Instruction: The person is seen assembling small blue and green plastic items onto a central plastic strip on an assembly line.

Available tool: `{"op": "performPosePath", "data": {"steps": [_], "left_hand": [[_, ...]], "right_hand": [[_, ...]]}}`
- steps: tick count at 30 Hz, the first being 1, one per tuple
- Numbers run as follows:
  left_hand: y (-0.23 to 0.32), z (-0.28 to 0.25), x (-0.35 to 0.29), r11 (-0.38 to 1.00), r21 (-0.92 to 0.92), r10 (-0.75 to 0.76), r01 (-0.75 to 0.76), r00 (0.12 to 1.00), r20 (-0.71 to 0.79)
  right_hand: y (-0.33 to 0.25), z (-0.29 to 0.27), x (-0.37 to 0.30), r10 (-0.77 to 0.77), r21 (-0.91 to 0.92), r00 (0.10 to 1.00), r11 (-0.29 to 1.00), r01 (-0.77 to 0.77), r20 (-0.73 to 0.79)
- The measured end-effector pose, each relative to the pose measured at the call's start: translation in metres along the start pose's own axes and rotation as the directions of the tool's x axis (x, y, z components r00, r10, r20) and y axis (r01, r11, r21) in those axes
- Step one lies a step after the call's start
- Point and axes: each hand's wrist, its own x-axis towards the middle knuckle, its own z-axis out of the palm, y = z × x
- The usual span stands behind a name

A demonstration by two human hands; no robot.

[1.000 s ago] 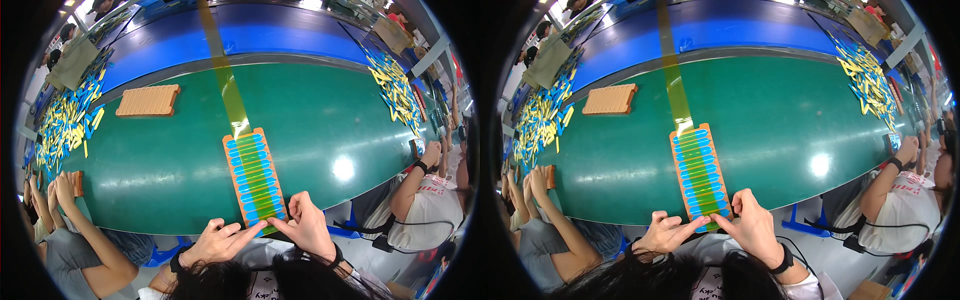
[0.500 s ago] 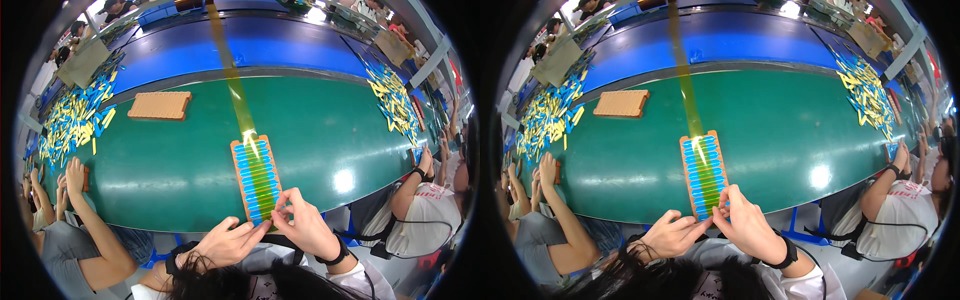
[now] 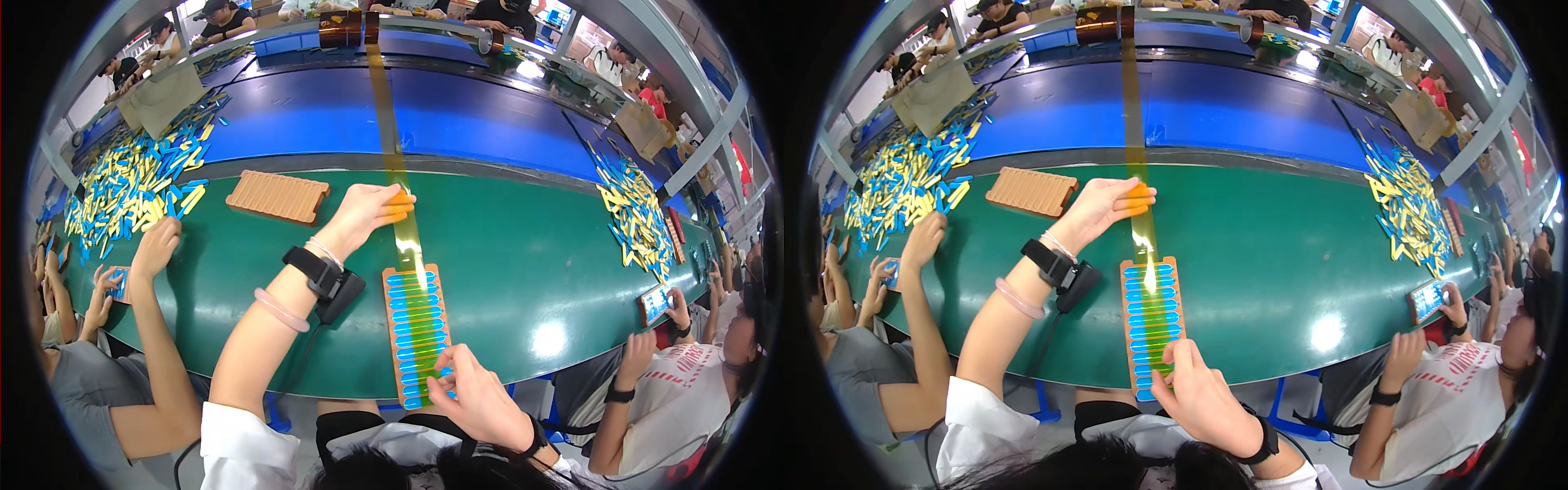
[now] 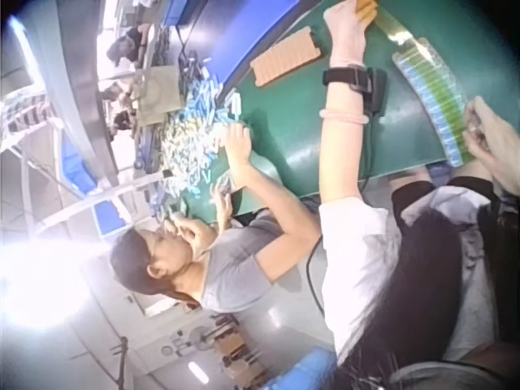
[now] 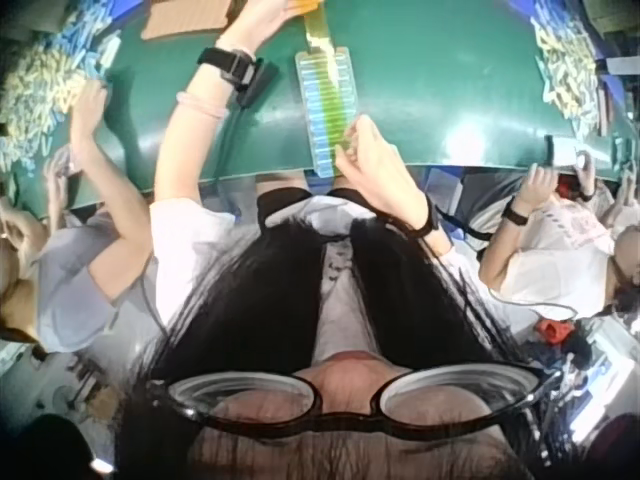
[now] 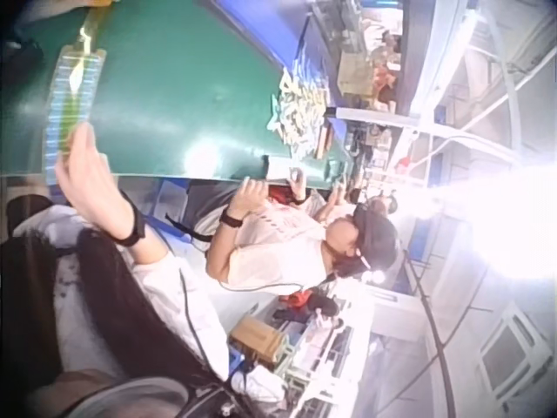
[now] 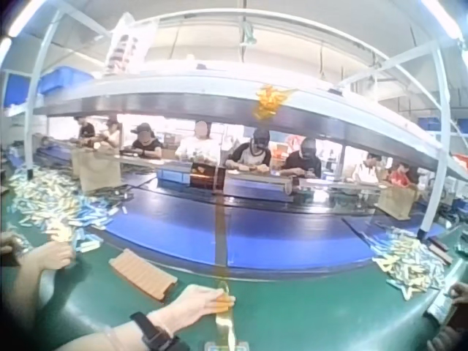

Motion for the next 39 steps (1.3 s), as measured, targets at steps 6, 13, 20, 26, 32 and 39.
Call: {"op": "performPosePath", "data": {"steps": [6, 13, 20, 26, 32, 39], "left_hand": [[-0.002, 0.037, -0.008, 0.871, 0.422, 0.329, -0.251, 0.936, -0.125], [-0.017, 0.027, -0.016, 0.704, 0.689, 0.376, -0.174, 0.914, -0.153], [-0.037, -0.017, 0.013, 0.638, 0.67, 0.459, -0.381, 0.886, 0.067], [0.01, 0.0, -0.005, -0.344, 0.879, 0.381, -0.33, 0.807, 0.452], [0.065, 0.009, -0.045, 0.709, 0.612, 0.484, -0.351, 0.873, -0.06], [0.072, -0.009, -0.085, 0.969, 0.007, -0.241, 0.246, 0.945, 0.221]], "right_hand": [[-0.003, -0.009, 0.025, -0.022, -0.113, 1.0, 0.993, 0.021, -0.007], [0.005, -0.015, 0.125, -0.316, -0.359, 0.927, 0.905, 0.23, -0.204], [-0.003, -0.04, 0.103, -0.147, -0.108, 0.947, 0.987, 0.12, -0.285], [0.03, -0.046, 0.038, -0.045, -0.187, 0.965, 0.982, -0.004, -0.259], [0.052, -0.008, 0.062, -0.171, -0.371, 0.977, 0.922, 0.113, -0.128], [0.003, 0.037, 0.127, -0.167, -0.674, 0.985, 0.733, 0.097, -0.04]]}}
